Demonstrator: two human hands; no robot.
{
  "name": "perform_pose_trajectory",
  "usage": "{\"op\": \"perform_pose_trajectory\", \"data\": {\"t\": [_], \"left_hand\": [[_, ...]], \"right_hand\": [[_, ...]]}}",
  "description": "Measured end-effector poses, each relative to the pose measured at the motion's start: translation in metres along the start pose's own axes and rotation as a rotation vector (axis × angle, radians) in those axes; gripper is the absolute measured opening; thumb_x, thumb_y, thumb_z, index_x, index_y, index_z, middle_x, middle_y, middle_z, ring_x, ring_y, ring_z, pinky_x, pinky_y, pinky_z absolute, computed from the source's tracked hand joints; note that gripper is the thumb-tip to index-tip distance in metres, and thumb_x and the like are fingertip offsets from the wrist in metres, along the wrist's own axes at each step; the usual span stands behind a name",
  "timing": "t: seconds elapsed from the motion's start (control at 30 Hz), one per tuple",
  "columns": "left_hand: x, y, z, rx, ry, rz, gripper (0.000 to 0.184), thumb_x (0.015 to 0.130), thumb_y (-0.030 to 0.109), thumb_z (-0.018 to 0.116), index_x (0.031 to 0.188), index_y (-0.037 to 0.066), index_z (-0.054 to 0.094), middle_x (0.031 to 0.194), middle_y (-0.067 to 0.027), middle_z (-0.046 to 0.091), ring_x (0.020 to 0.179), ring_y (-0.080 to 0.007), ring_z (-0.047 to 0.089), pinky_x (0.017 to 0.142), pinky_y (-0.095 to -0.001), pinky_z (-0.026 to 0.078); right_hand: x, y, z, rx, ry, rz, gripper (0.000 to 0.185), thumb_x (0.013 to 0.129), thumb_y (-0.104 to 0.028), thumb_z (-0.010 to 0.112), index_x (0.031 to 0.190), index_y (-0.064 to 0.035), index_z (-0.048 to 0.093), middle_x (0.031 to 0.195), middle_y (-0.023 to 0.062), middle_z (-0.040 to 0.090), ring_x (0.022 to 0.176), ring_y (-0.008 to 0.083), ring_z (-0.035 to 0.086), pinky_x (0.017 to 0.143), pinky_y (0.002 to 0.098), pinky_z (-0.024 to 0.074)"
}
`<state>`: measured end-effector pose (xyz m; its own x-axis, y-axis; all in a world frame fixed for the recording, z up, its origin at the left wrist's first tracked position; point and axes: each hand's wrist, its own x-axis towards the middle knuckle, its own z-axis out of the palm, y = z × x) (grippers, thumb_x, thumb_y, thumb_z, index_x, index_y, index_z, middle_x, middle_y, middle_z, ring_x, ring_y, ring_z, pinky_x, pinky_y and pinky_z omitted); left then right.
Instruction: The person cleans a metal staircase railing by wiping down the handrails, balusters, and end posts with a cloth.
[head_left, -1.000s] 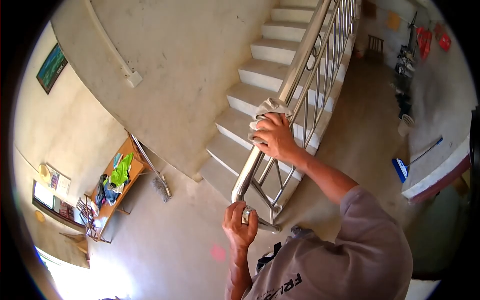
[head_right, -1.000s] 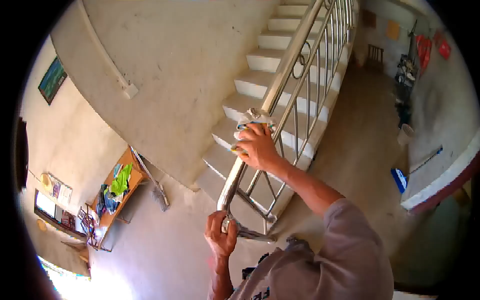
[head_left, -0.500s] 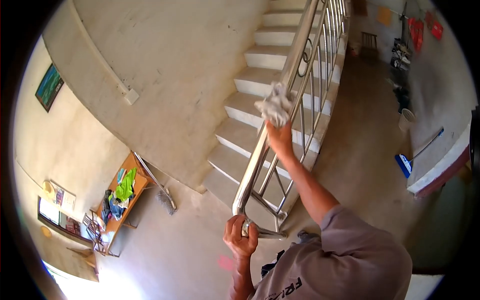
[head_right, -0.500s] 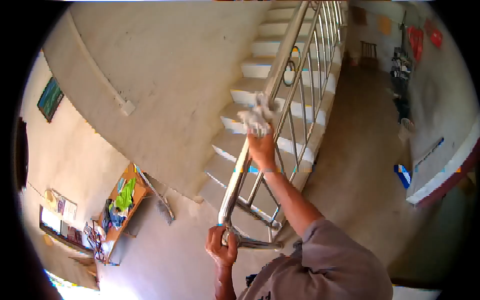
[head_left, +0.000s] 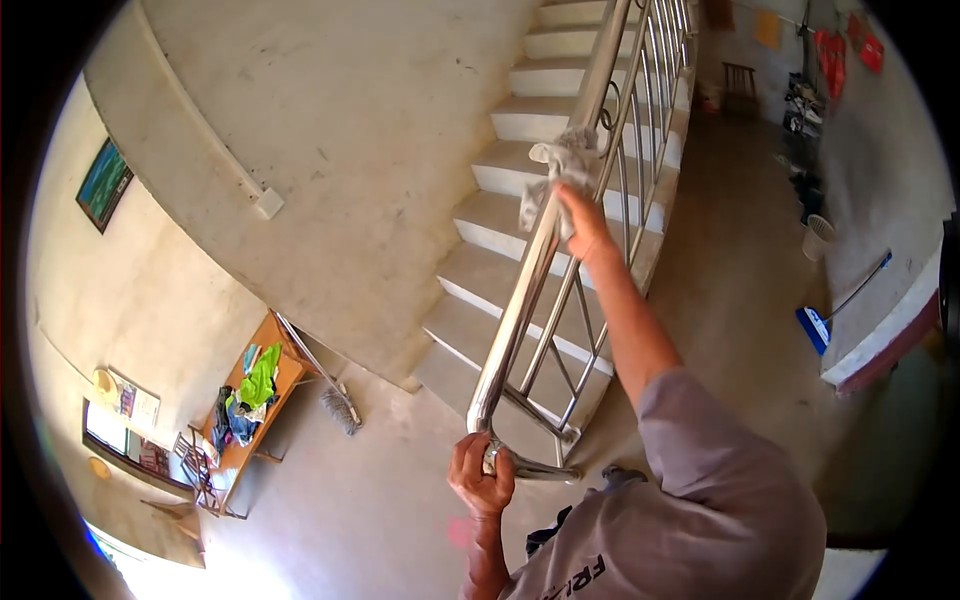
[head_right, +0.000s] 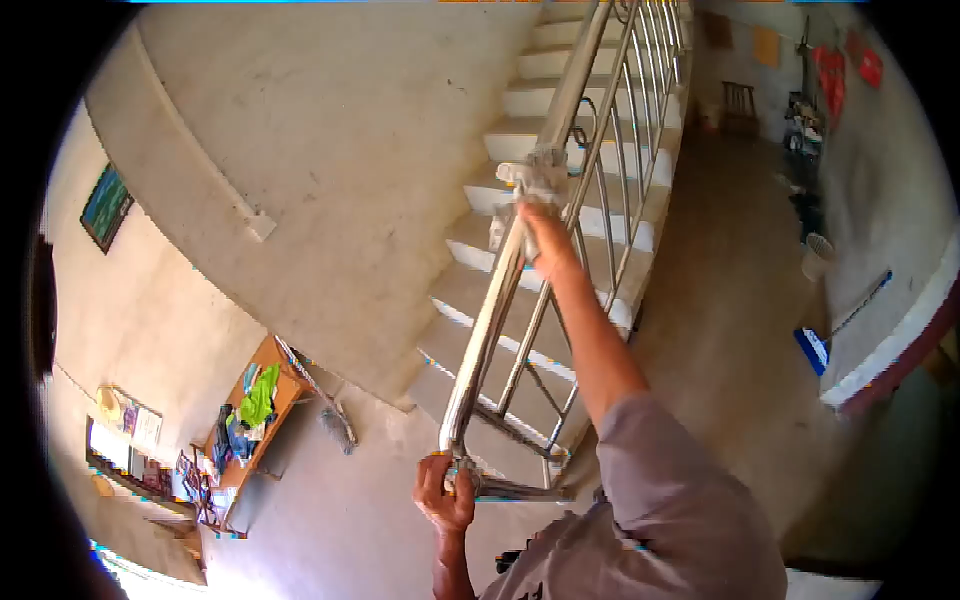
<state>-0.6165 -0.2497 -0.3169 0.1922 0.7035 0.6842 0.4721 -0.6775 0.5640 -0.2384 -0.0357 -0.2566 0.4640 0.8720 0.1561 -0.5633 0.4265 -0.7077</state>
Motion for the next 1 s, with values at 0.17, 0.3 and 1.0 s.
{"op": "perform_pose_trajectory", "data": {"t": [0.17,0.3,1.0], "left_hand": [[0.0,0.002,-0.002,0.025,-0.018,-0.003,0.024,0.078,0.013,0.07,0.099,0.003,0.067,0.097,-0.0172,0.066,0.083,-0.0355,0.066,0.073,-0.0418,0.054],[-0.001,0.006,-0.003,-0.017,-0.003,-0.059,0.023,0.078,0.011,0.07,0.1,0.003,0.067,0.099,-0.0173,0.066,0.085,-0.0355,0.066,0.075,-0.0416,0.054],[0.002,0.013,-0.001,-0.017,-0.019,-0.1,0.025,0.081,0.01,0.064,0.103,-0.001,0.065,0.098,-0.0176,0.064,0.088,-0.0338,0.063,0.08,-0.0398,0.052]], "right_hand": [[-0.115,0.151,-0.014,-0.036,-0.064,0.238,0.038,0.084,-0.028,0.078,0.115,-0.0114,0.063,0.104,0.0011,0.064,0.093,0.0128,0.061,0.078,0.0337,0.053],[-0.193,0.159,0.015,-0.059,-0.138,0.261,0.047,0.08,-0.015,0.083,0.118,-0.0079,0.057,0.107,0.0027,0.064,0.096,0.0144,0.063,0.082,0.0329,0.0532],[0.025,0.06,-0.052,-1.777,0.397,-1.04,0.059,0.077,-0.036,0.068,0.125,-0.0029,0.061,0.138,0.0227,0.052,0.127,0.042,0.044,0.108,0.056,0.0275]]}}
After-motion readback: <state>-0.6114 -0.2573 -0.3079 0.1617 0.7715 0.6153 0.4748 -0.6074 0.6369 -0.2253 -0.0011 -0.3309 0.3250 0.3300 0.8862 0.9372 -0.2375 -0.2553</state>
